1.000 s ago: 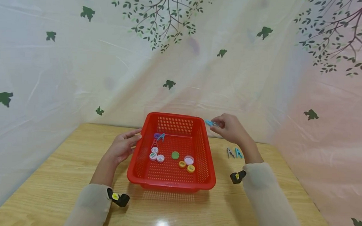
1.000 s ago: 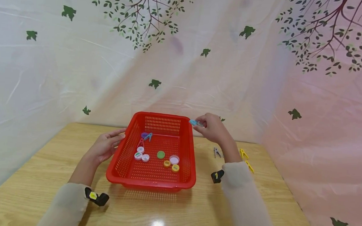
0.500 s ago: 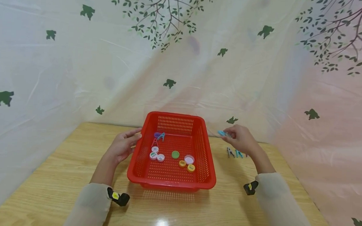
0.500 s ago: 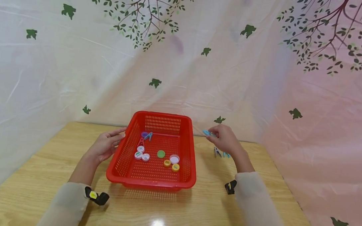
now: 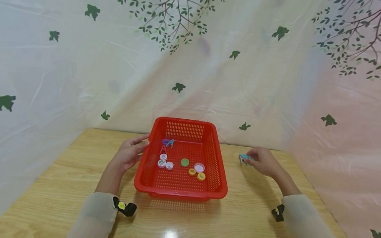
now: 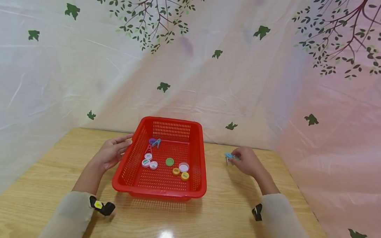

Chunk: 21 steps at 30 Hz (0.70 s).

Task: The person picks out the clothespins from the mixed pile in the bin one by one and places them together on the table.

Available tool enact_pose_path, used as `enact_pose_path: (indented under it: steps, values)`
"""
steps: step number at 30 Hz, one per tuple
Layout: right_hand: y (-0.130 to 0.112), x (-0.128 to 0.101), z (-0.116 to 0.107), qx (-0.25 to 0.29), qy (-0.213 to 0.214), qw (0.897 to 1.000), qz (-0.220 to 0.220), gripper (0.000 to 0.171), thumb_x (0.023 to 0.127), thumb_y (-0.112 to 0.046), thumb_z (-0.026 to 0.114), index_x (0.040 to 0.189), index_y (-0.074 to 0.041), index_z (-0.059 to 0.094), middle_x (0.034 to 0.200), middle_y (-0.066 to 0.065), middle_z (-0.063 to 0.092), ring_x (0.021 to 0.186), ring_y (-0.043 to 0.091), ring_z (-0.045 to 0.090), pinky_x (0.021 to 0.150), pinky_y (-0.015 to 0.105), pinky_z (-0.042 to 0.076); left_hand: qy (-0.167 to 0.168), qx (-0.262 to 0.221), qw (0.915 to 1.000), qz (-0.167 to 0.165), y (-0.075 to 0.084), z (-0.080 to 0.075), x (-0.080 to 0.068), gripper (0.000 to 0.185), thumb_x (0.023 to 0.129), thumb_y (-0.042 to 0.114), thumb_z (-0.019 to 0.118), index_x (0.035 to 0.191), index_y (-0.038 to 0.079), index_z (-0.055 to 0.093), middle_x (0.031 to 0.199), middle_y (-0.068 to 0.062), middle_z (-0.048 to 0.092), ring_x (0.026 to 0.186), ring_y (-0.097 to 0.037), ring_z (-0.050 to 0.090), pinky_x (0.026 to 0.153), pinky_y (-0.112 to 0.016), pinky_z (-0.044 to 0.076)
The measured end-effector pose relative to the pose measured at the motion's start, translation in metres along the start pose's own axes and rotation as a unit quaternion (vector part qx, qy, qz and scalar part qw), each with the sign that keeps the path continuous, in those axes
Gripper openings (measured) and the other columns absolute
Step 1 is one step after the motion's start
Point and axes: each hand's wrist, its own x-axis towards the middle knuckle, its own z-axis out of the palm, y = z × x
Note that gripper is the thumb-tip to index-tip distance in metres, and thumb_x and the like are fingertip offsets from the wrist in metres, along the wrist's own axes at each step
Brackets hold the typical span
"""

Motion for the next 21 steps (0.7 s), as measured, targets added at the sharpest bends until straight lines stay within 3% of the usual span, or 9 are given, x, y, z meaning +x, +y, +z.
enact_pose_path:
  steps: [6, 12, 16, 21]
  values:
    - [0.014, -0.015, 0.008, -0.019, -0.016, 0.999, 0.034, 0.026, 0.096, -0.014, 0.07, 0.107, 0.01, 0.07, 0.1, 0.02, 0.073, 0.092, 0.035, 0.07, 0.081, 0.052, 0.059, -0.002, -0.001, 1.0, 0.003, 0.0, 0.0, 0.0, 0.055, 0.101, 0.026, 0.067, 0.152, 0.015, 0.05, 0.146, -0.013, 0.058, 0.127, -0.034, 0.061, 0.095, -0.041, 0.057]
    - [0.022, -0.028, 0.016, -0.028, -0.024, 0.998, 0.051, 0.025, 0.096, -0.013, 0.07, 0.104, 0.01, 0.069, 0.103, 0.027, 0.071, 0.103, 0.049, 0.066, 0.083, 0.058, 0.057, -0.001, 0.001, 1.0, -0.003, -0.001, -0.001, 0.002, 0.056, 0.101, 0.027, 0.067, 0.153, 0.017, 0.049, 0.146, -0.012, 0.057, 0.125, -0.031, 0.063, 0.095, -0.041, 0.057]
    - [0.025, -0.034, 0.017, -0.038, -0.009, 0.998, 0.047, 0.021, 0.093, -0.011, 0.072, 0.099, 0.009, 0.07, 0.097, 0.024, 0.071, 0.096, 0.046, 0.068, 0.079, 0.058, 0.057, -0.002, 0.008, 0.9999, -0.006, -0.001, -0.001, 0.004, 0.058, 0.1, 0.029, 0.068, 0.153, 0.017, 0.049, 0.148, -0.012, 0.056, 0.125, -0.031, 0.063, 0.095, -0.041, 0.057]
    - [0.031, -0.039, 0.019, -0.044, 0.006, 0.997, 0.065, 0.023, 0.09, -0.011, 0.074, 0.098, 0.01, 0.071, 0.084, 0.014, 0.069, 0.072, 0.027, 0.061, 0.062, 0.044, 0.054, 0.001, 0.007, 0.9999, -0.011, -0.001, -0.001, 0.005, 0.056, 0.1, 0.03, 0.068, 0.153, 0.019, 0.05, 0.147, -0.011, 0.057, 0.124, -0.03, 0.063, 0.094, -0.041, 0.057]
